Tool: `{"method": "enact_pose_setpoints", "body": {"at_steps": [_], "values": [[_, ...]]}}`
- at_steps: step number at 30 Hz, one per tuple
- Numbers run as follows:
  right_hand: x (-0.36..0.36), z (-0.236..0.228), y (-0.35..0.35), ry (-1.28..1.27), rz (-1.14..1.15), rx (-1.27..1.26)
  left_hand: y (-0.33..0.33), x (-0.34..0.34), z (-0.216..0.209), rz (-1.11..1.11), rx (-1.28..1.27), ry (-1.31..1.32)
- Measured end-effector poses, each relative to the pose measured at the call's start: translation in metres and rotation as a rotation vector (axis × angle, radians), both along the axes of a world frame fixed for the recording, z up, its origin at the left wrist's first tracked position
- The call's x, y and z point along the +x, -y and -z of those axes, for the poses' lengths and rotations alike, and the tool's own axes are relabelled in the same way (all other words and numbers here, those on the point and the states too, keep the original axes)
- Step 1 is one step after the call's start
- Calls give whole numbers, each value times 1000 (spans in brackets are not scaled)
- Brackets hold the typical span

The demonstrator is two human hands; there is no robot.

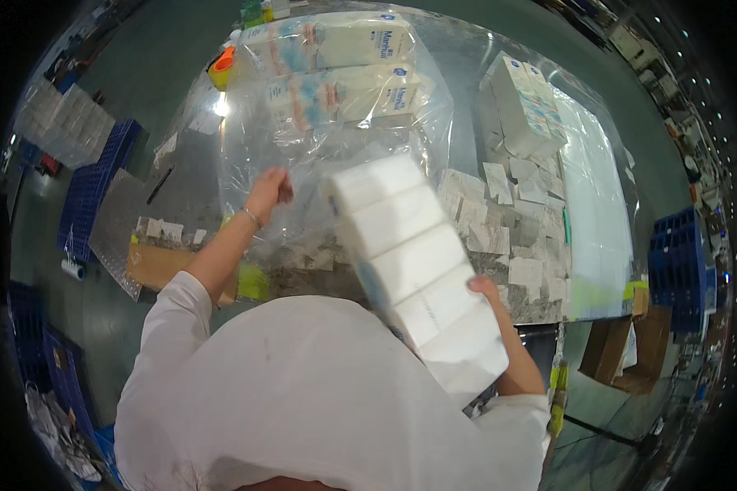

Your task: The person picks up bundles of white tissues and places them into a large plastic bag on a metal table, using a small green tool to assist with positioning, and then moves the filled bag to the side.

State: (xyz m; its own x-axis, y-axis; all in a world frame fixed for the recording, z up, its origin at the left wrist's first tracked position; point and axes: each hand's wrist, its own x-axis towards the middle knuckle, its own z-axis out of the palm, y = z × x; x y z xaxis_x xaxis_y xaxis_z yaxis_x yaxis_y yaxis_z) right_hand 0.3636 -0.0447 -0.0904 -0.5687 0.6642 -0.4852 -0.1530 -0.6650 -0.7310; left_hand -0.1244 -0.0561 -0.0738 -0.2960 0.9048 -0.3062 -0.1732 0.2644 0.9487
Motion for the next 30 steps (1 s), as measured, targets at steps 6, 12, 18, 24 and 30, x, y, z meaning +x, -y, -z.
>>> {"method": "enact_pose_setpoints", "body": {"at_steps": [6, 12, 18, 24, 30], "values": [[-119, 16, -30, 56, -321, 37, 19, 42, -156, 251, 384, -281], [-216, -87, -43, -95, 1, 135, 68, 62, -181, 539, 681, -672], [-315, -122, -142, 60, 452, 474, 61, 65, -189, 462, 938, -652], [-406, -131, -198, 501, 494, 912, 49, 79, -189, 518, 988, -579], [-463, -71, -157, 738, 45, 1315, 34, 63, -176, 479, 894, -454]]}}
